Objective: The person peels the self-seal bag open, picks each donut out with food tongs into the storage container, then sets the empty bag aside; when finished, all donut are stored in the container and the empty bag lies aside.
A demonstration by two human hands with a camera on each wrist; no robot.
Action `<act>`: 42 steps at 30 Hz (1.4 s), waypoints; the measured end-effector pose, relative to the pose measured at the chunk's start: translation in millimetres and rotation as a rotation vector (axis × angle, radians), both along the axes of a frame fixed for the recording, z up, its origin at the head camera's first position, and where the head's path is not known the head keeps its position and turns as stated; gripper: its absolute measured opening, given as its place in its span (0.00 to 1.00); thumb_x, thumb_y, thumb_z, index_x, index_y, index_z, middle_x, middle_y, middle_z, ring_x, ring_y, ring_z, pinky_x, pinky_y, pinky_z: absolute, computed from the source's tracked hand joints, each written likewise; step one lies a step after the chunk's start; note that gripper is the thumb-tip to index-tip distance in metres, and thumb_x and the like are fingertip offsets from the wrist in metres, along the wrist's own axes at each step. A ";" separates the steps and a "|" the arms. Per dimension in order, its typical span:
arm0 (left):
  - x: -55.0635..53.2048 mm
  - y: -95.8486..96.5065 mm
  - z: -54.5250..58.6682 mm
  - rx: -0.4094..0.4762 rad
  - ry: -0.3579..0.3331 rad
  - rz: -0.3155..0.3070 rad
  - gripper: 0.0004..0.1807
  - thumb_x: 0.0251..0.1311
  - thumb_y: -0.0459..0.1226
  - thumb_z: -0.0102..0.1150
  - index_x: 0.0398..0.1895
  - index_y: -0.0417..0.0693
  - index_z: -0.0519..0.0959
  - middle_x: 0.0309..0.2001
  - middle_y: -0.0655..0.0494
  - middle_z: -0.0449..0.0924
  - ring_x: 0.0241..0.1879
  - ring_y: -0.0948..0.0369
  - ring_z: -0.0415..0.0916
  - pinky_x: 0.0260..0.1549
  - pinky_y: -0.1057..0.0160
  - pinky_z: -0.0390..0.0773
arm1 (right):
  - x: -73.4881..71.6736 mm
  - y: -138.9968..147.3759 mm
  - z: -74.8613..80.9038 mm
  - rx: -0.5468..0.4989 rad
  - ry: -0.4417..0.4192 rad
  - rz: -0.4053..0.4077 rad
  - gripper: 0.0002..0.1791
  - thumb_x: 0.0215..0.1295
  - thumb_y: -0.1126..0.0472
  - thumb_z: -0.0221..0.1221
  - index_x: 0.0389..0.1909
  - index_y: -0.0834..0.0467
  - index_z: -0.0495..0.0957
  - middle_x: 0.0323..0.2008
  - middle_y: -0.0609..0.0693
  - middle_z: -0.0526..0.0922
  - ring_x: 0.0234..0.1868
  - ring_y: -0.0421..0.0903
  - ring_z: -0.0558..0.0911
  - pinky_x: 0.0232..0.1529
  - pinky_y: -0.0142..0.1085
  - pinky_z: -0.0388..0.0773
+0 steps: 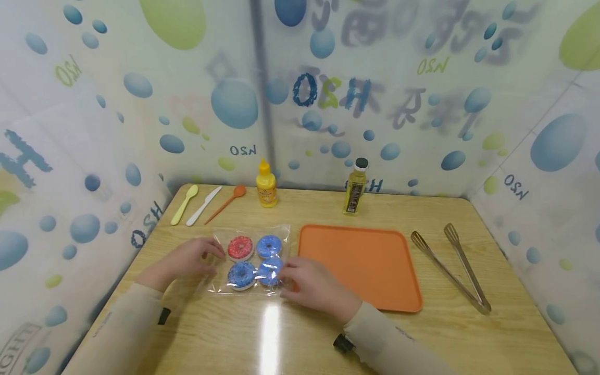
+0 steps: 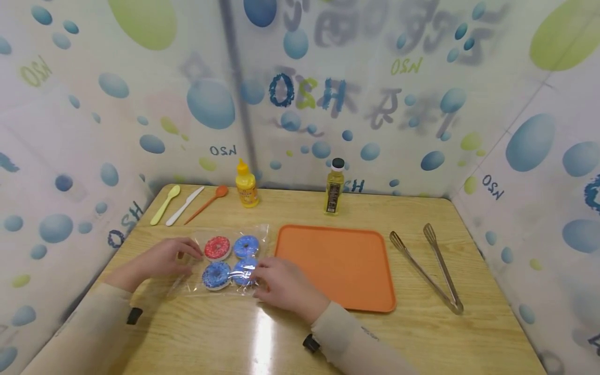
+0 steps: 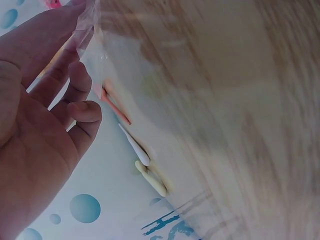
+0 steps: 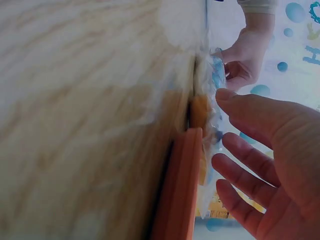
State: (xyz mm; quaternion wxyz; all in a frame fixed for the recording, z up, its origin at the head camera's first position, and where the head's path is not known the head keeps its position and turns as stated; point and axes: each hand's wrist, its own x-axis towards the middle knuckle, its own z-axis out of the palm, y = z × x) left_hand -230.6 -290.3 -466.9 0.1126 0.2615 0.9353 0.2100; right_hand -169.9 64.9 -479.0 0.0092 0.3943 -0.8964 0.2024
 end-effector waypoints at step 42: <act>-2.3 -8.8 -11.0 -0.038 0.034 -0.034 0.17 0.48 0.37 0.80 0.44 0.58 0.89 0.51 0.59 0.85 0.54 0.51 0.78 0.58 0.40 0.75 | -2.0 -11.0 -15.4 -0.044 0.077 0.004 0.03 0.64 0.57 0.68 0.34 0.45 0.84 0.35 0.36 0.80 0.35 0.31 0.75 0.44 0.28 0.75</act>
